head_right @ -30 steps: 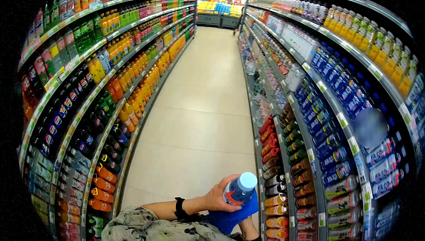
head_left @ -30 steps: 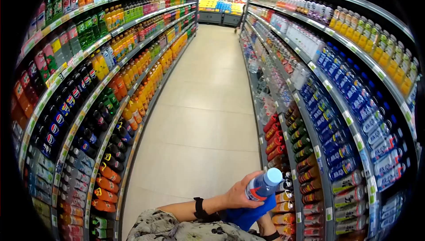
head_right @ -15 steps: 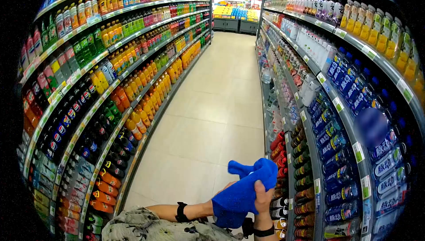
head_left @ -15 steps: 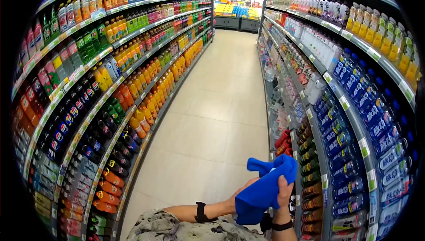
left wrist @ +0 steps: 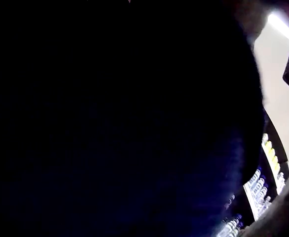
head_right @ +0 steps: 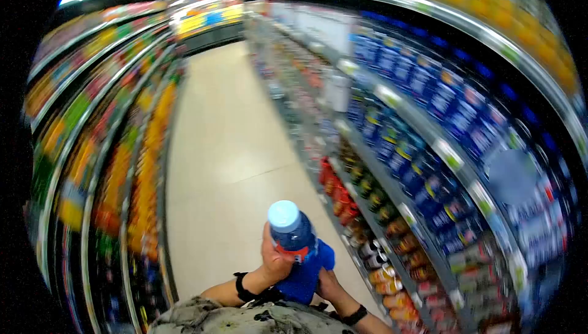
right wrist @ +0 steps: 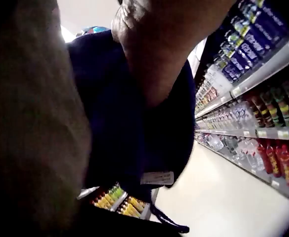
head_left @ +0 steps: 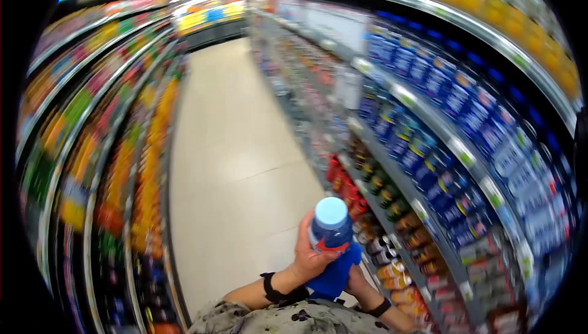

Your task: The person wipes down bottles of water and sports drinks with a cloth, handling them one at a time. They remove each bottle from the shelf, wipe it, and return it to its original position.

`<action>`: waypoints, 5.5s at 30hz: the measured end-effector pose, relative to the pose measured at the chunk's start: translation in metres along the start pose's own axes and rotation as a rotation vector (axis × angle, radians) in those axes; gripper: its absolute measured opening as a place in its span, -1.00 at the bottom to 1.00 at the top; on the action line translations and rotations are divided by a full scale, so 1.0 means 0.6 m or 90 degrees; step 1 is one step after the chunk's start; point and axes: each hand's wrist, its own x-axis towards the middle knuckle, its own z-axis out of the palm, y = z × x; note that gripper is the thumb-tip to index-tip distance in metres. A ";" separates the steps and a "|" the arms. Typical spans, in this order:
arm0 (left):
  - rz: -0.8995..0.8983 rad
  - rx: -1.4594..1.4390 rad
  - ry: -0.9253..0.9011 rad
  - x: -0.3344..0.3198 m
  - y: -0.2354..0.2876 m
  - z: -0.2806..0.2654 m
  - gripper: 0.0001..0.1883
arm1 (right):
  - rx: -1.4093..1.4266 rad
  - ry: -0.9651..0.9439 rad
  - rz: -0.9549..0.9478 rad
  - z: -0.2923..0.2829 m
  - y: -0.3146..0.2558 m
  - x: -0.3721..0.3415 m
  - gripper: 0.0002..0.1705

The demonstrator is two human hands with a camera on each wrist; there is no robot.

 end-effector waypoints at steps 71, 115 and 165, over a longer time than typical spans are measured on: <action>0.461 0.143 -0.340 -0.109 0.103 0.923 -0.07 | 0.005 0.847 -0.529 -0.149 -0.034 -0.597 -0.73; 0.667 0.015 -0.237 0.004 0.102 0.858 -0.19 | 0.049 0.832 -0.467 -0.162 -0.044 -0.594 -0.73; -0.001 -0.215 -0.550 -0.038 -0.016 0.487 0.09 | 0.239 0.476 -0.487 -0.133 -0.177 -0.330 -0.39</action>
